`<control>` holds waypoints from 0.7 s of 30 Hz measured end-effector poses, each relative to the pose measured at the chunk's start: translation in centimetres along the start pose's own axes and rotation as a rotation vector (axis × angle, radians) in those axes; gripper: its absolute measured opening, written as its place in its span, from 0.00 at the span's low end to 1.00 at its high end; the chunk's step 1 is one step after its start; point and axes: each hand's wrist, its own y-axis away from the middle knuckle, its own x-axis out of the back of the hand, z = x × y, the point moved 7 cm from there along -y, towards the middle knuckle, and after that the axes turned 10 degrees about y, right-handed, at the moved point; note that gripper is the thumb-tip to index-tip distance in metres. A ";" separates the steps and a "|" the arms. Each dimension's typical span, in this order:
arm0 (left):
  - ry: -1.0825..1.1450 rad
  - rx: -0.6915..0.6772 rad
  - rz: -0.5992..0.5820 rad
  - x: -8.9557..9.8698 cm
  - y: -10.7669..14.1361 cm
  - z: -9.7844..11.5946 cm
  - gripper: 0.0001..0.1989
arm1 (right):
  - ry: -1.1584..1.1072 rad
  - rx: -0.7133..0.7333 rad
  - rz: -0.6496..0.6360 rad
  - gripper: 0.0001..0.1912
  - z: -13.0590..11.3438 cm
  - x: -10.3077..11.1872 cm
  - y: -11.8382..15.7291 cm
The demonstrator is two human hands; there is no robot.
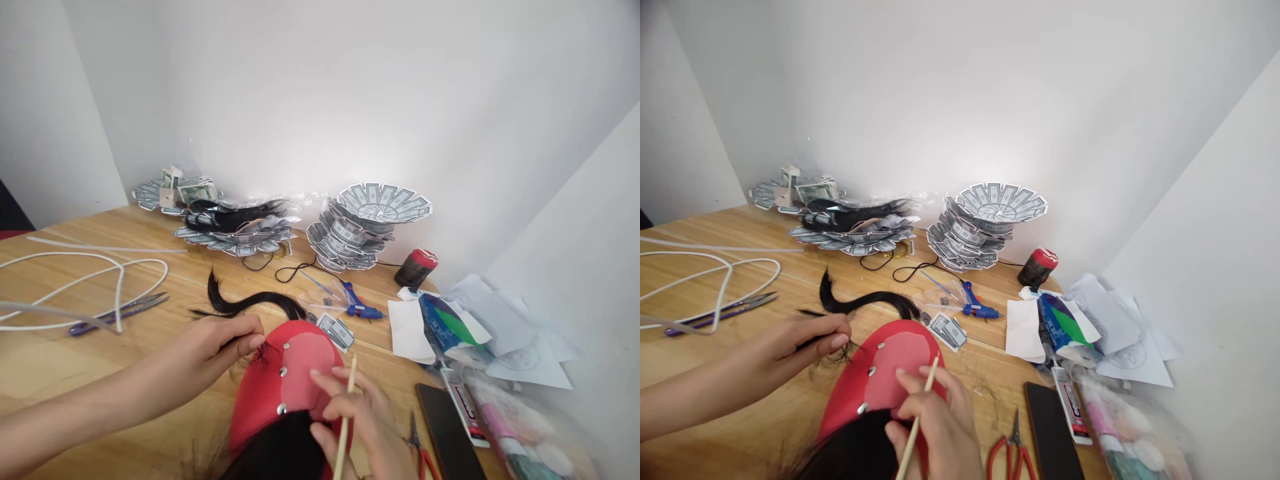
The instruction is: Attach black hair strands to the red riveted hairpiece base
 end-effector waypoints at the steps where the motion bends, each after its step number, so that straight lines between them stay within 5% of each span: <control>1: 0.029 -0.005 -0.005 -0.2 0.0 0.1 0.19 | 0.014 0.021 -0.017 0.11 0.1 -0.5 0.0; 6: 0.193 0.023 -0.024 -0.7 0.1 0.5 0.21 | 0.091 0.018 -0.025 0.07 1.5 1.4 -0.2; 10: 0.337 0.053 -0.040 -1.2 -0.2 1.1 0.22 | 0.091 -0.180 0.057 0.05 2.4 3.5 -0.6; 21: 0.525 -0.072 0.181 -1.7 -3.5 5.1 0.23 | -0.352 -0.376 -0.032 0.23 -1.2 -2.4 -4.9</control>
